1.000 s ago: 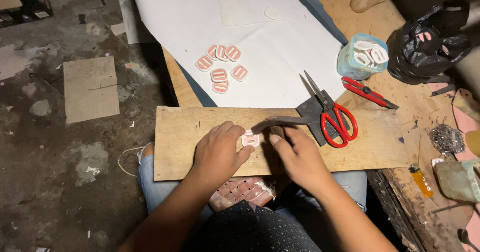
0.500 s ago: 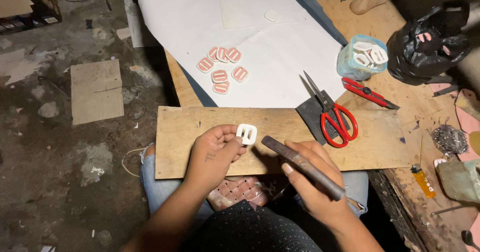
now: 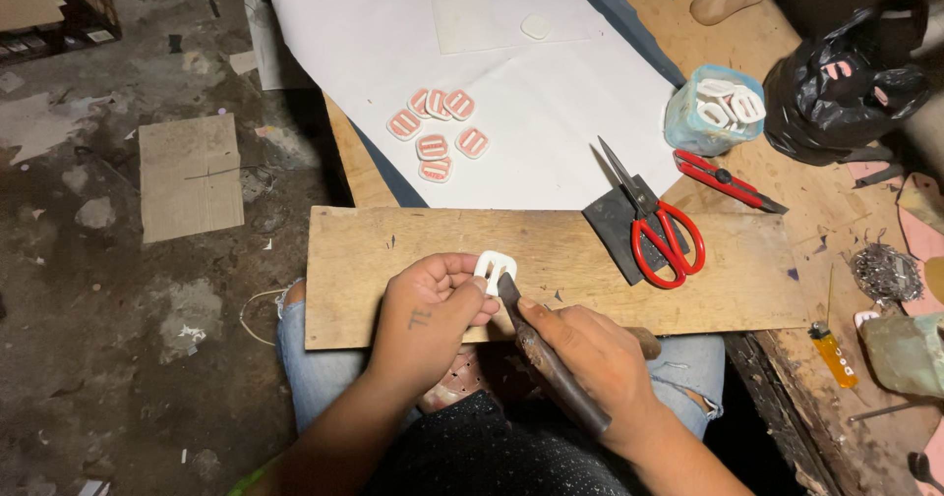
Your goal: The person repeatedly trims and shapes small white sole pieces using scissors and a curved metal tool. They hold each piece, cut its edges, then press and smooth the surface with the metal tool, placing finished pieces on a white sheet.
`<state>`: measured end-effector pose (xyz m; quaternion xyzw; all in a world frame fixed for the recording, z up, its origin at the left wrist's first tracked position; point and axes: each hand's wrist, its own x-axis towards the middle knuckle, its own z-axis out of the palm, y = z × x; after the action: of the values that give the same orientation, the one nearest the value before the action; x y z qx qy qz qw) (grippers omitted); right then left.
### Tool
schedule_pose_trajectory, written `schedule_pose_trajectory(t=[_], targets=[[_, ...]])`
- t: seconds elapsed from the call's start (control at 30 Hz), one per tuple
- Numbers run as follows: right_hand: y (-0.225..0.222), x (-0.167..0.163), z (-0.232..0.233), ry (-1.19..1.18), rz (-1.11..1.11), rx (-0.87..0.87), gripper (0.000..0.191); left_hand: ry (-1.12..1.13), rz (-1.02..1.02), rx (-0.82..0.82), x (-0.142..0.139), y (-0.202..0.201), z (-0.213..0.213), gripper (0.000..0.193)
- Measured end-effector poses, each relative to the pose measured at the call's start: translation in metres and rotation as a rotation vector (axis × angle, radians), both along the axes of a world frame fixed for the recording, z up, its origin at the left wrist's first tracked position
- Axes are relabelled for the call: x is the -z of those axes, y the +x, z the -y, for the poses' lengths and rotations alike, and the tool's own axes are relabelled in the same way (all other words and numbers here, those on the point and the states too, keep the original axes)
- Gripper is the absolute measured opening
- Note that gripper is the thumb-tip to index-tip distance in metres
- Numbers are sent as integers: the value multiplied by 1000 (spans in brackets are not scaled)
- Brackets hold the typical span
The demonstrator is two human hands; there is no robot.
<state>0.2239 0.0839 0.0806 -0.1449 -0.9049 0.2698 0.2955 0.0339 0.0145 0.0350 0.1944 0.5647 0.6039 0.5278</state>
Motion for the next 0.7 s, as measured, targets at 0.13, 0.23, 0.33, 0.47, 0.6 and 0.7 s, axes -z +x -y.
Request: schedule_pose_trajectory(t=[0.13, 0.23, 0.33, 0.47, 0.6, 0.7], targets=[[2, 1, -2, -53, 48, 20, 49, 98, -9, 24, -2, 4, 7, 26], [2, 2, -7, -193, 7, 19, 40, 90, -146, 81, -8, 6, 12, 25], [2, 3, -11, -339, 40, 47, 36, -34, -342, 123, -13, 7, 16, 24], [3, 5, -11, -270, 1, 32, 35, 47, -207, 44, -5, 9, 13, 25], [5, 2, -6, -109, -13, 44, 38, -20, 7, 0, 10, 0, 6, 27], [4, 0, -5, -15, -22, -8, 42, -24, 16, 9, 16, 2, 3, 28]])
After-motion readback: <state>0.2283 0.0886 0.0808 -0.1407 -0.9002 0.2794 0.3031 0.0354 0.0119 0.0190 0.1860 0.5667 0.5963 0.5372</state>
